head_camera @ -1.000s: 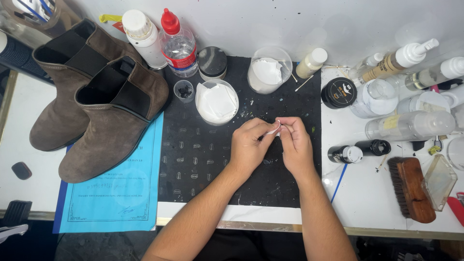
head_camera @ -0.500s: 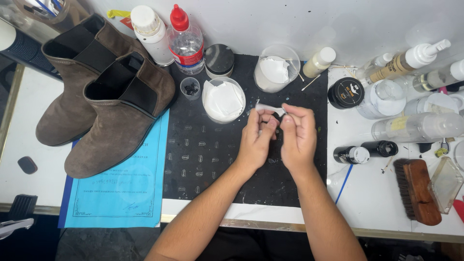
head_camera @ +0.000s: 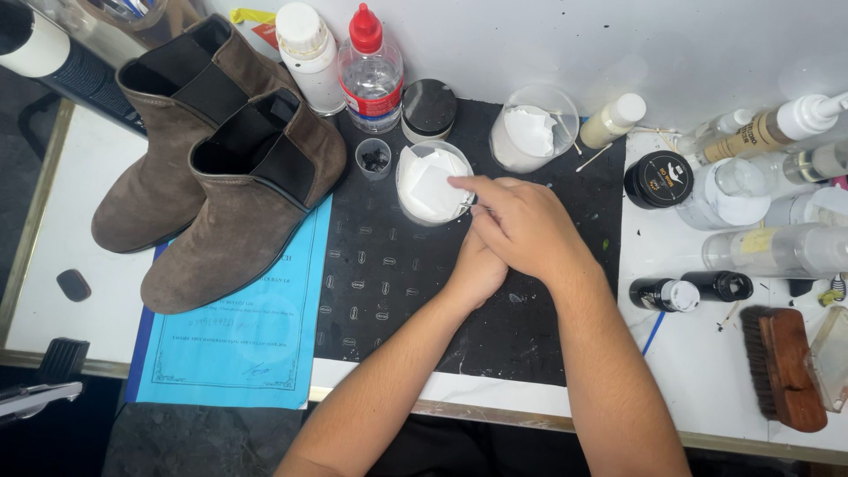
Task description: The person repeatedly wipes cotton swabs with a white tissue, folding and refolding the tissue to clean the swabs. The person handles the swabs one at a time, wiping them thoroughly before discarding the used tissue and repeating the process.
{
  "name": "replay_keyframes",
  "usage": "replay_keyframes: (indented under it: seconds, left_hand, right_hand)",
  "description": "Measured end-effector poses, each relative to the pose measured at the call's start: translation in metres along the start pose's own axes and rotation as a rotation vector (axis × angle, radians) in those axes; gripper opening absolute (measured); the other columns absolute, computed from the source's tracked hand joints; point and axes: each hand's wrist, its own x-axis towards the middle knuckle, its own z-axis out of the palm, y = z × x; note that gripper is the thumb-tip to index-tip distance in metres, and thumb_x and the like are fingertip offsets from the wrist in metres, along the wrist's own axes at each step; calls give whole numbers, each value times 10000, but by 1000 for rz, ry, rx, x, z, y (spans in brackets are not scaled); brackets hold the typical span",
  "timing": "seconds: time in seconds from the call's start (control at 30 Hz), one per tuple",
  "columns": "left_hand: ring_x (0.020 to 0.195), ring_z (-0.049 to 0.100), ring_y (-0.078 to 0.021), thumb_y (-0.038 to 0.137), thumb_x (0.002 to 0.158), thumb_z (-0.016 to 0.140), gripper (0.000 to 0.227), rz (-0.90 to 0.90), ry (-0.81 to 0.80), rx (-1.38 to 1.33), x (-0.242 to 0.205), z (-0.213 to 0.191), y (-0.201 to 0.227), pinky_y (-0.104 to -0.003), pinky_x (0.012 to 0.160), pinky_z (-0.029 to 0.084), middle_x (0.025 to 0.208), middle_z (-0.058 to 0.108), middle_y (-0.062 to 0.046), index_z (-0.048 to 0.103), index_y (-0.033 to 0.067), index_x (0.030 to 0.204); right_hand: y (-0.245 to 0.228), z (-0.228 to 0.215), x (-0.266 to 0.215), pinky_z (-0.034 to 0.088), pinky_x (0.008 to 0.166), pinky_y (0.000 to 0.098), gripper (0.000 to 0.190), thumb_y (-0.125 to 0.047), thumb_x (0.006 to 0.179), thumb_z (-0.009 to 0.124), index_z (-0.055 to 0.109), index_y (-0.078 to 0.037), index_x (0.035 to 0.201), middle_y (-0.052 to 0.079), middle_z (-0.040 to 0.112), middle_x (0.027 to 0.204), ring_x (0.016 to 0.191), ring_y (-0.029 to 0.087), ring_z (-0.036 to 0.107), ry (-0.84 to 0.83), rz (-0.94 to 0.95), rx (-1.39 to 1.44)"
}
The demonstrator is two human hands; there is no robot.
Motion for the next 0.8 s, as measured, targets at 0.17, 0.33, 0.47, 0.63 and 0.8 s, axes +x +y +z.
replay_keyframes:
  seconds: [0.17, 0.33, 0.47, 0.63, 0.8]
  left_hand:
    - [1083, 515, -140, -146, 714, 410, 782, -102, -144, -469, 6, -4, 4, -242, 825, 433, 1272, 521, -90, 406, 71, 1465]
    - [1178, 535, -164, -187, 751, 399, 701, -61, -72, -391, 6, 5, 15, -270, 980, 485, 1325, 562, -136, 418, 34, 1416]
    - [1188, 589, -217, -188, 887, 445, 538, -26, -18, -358, 3, 7, 23, -308, 968, 511, 1375, 599, -184, 422, 36, 1375]
    - [1295, 624, -255, -172, 947, 517, 447, 47, -19, -363, 2, 13, 28, -351, 1078, 533, 1387, 612, -235, 419, 17, 1340]
    - [1274, 645, -229, -131, 945, 553, 453, 90, -23, -286, -2, 15, 26, -333, 1020, 559, 1373, 626, -230, 400, 19, 1344]
  right_hand:
    - [27, 4, -40, 565, 798, 310, 158, -26, 1036, 557, 557, 2, 1191, 91, 760, 995, 886, 135, 722, 299, 55, 525]
    - [64, 19, -96, 401, 700, 226, 207, 48, 980, 532, 561, 19, 1183, 9, 616, 817, 747, 56, 486, 349, 279, 651]
    - [85, 39, -113, 410, 730, 214, 257, 28, 975, 510, 550, 19, 1229, -7, 557, 801, 767, 59, 485, 296, 297, 808]
    - [91, 54, -113, 403, 730, 218, 251, -2, 1003, 500, 537, 6, 1252, -14, 558, 820, 771, 55, 473, 305, 299, 941]
    - [96, 57, -111, 409, 747, 227, 155, -12, 1039, 505, 584, 27, 1167, -3, 596, 873, 796, 53, 473, 364, 337, 949]
